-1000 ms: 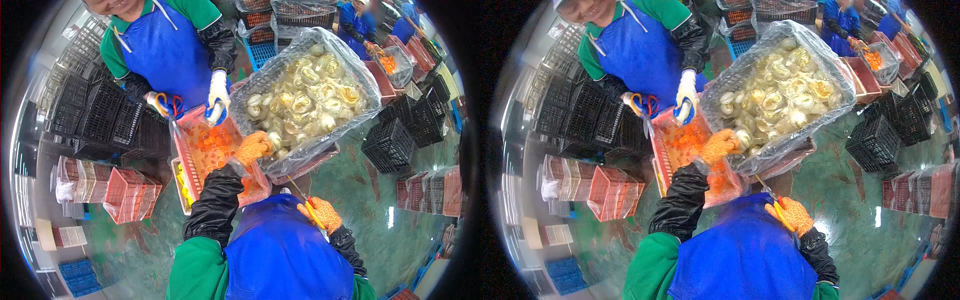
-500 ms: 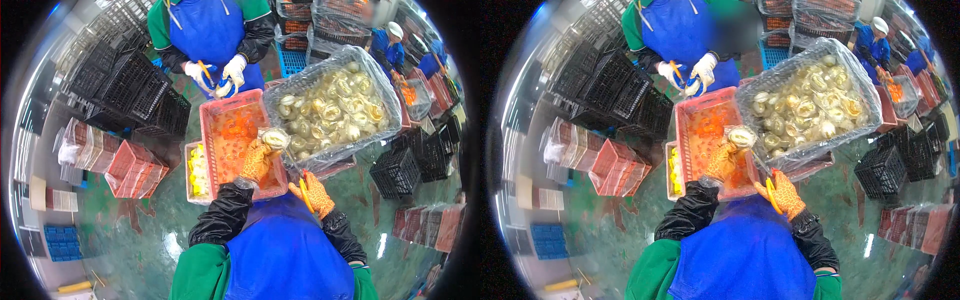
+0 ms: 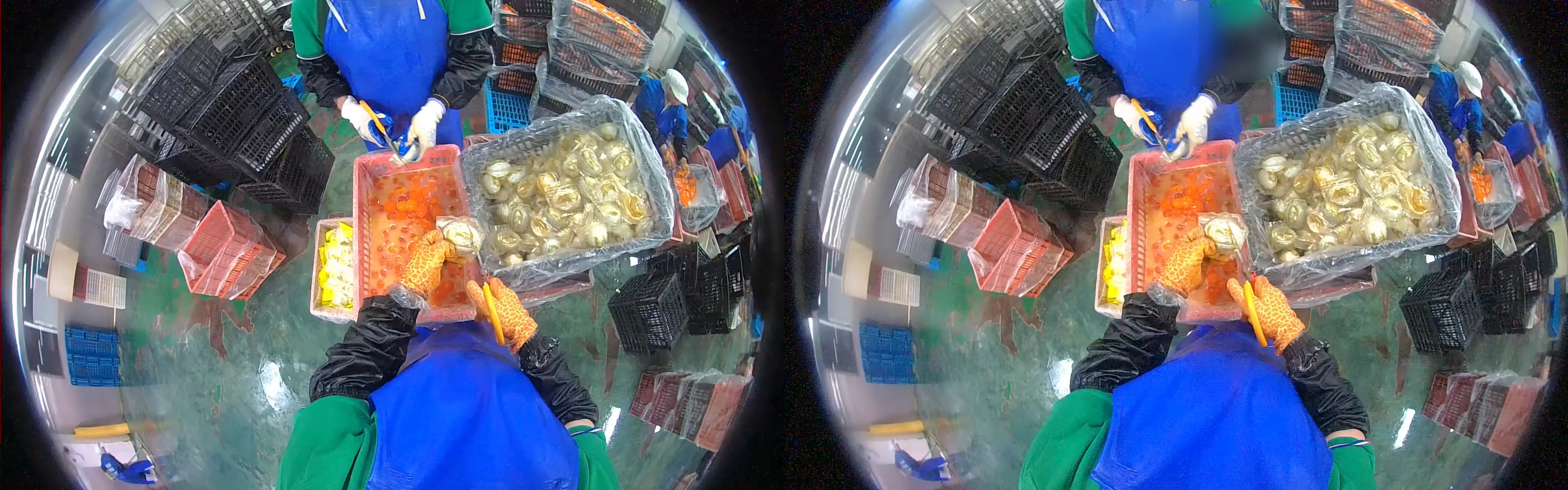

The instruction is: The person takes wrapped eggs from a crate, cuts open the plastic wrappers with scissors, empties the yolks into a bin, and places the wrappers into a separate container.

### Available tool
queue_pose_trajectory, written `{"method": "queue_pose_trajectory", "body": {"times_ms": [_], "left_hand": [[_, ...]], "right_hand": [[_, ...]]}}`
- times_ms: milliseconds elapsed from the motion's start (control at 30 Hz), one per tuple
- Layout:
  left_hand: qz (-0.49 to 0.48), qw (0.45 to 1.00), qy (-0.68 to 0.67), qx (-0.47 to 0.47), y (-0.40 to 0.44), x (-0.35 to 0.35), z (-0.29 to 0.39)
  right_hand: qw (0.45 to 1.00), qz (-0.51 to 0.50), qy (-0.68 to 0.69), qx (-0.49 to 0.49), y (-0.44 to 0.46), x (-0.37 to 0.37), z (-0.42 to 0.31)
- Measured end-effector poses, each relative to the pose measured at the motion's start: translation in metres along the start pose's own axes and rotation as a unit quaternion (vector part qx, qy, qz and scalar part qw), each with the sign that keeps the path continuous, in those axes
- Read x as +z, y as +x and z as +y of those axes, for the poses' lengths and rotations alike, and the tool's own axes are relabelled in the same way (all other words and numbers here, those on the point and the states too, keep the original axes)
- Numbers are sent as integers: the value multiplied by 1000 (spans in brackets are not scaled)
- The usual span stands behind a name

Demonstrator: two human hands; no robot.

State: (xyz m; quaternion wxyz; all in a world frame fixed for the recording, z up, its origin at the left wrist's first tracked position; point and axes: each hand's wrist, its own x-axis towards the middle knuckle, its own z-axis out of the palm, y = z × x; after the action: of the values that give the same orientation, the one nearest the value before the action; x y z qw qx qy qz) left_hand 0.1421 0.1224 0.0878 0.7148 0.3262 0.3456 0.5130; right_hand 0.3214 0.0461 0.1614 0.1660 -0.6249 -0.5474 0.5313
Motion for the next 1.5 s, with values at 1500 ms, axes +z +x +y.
{"method": "queue_pose_trajectory", "body": {"times_ms": [1500], "left_hand": [[-99, 635, 741, 194, -18, -84, 105]], "right_hand": [[936, 18, -342, -82, 29, 20, -46]]}}
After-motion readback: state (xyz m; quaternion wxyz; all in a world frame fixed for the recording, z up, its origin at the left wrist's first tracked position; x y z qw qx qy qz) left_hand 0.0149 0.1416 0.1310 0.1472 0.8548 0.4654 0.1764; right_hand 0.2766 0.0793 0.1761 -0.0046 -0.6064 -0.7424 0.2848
